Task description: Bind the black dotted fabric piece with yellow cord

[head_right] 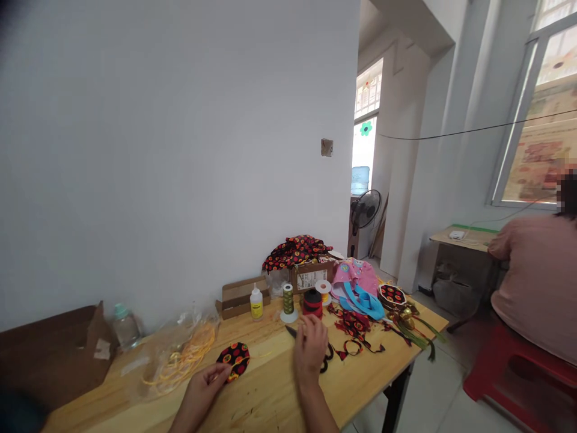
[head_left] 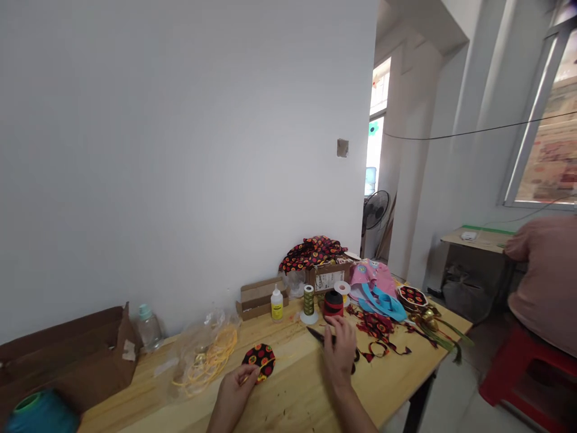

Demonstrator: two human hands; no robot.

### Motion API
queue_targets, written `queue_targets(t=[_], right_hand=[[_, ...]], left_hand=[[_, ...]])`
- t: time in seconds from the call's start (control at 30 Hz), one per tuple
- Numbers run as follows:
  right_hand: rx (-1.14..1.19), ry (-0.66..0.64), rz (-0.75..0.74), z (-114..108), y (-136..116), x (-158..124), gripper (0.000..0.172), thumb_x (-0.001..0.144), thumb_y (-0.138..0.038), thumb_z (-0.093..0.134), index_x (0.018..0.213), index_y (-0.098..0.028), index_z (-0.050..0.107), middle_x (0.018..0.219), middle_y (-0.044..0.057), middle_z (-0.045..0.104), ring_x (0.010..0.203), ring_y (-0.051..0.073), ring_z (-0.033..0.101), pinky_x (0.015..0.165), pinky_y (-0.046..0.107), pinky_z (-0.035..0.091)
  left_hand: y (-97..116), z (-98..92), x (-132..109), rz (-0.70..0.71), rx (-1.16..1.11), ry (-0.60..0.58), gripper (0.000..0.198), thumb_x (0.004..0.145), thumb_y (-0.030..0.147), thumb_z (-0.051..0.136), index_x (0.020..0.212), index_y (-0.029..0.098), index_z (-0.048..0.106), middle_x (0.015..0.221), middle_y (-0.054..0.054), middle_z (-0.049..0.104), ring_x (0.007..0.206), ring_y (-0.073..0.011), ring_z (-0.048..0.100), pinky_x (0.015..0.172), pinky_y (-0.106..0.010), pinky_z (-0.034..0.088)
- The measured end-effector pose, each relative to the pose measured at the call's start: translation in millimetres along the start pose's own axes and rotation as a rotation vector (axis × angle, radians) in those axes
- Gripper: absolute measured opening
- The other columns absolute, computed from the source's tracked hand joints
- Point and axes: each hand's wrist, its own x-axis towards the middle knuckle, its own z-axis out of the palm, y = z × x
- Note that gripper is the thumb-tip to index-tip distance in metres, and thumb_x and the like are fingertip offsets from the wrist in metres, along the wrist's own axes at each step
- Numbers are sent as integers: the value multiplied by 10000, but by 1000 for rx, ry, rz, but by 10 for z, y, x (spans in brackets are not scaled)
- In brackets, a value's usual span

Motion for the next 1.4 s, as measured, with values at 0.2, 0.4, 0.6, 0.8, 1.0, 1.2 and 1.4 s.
queue_targets(t=[0.2,0.4,0.6,0.8,1.0,1.2,1.4], right_hand=[[80,-496,-274,188,-483,-312,168,766,-224,414,825,-254,568,837,8,577,828,156,459,841,344,243],[23,-685,-427,414,-679,-458,230,781,-218,393,654,-229,585,638,-28,591,690,129,484,890,404,143],[108,-787,-513,459,-627,-380,182,747,-221,438,645,-199,587,600,-24,580,645,113,494,807,306,271],[100,-747,-541,464,-570,-443,220,799,-213,351,703,-180,546,691,2,550,637,102,495,552,185,322],[11,-757,-616,515,-518,-510,244,823,-233,301,707,-185,511,728,9,541,602,100,506,498,188,296],[29,-760,-654,559,-479,-536,224,812,-211,309,694,-187,498,703,11,533,571,105,504,476,203,273],[142,-794,-603,556,-443,-510,223,809,-207,318,687,-184,504,669,10,525,590,104,501,501,190,287]], left_hand=[[8,9,-10,37,-33,3,341,595,445,539,638,126,654,667,-49,669,672,-200,594,634,-244,446],[-9,37,-6,92,-9,19,334,619,426,517,667,123,649,679,-65,670,673,-201,590,639,-264,447],[63,33,-78,144,82,6,311,665,379,468,699,128,648,669,-61,664,641,-193,584,628,-267,435],[54,46,-71,101,163,5,289,696,318,426,784,144,639,717,-59,666,653,-187,584,608,-259,429],[79,44,-99,88,158,-24,267,700,246,399,737,177,654,750,-42,671,697,-166,586,651,-222,414],[100,49,-134,49,71,6,253,680,260,431,701,150,658,708,-47,671,665,-168,580,606,-216,409],[104,86,-163,-2,-6,31,281,667,317,452,683,128,660,664,-45,662,616,-156,552,563,-210,391]])
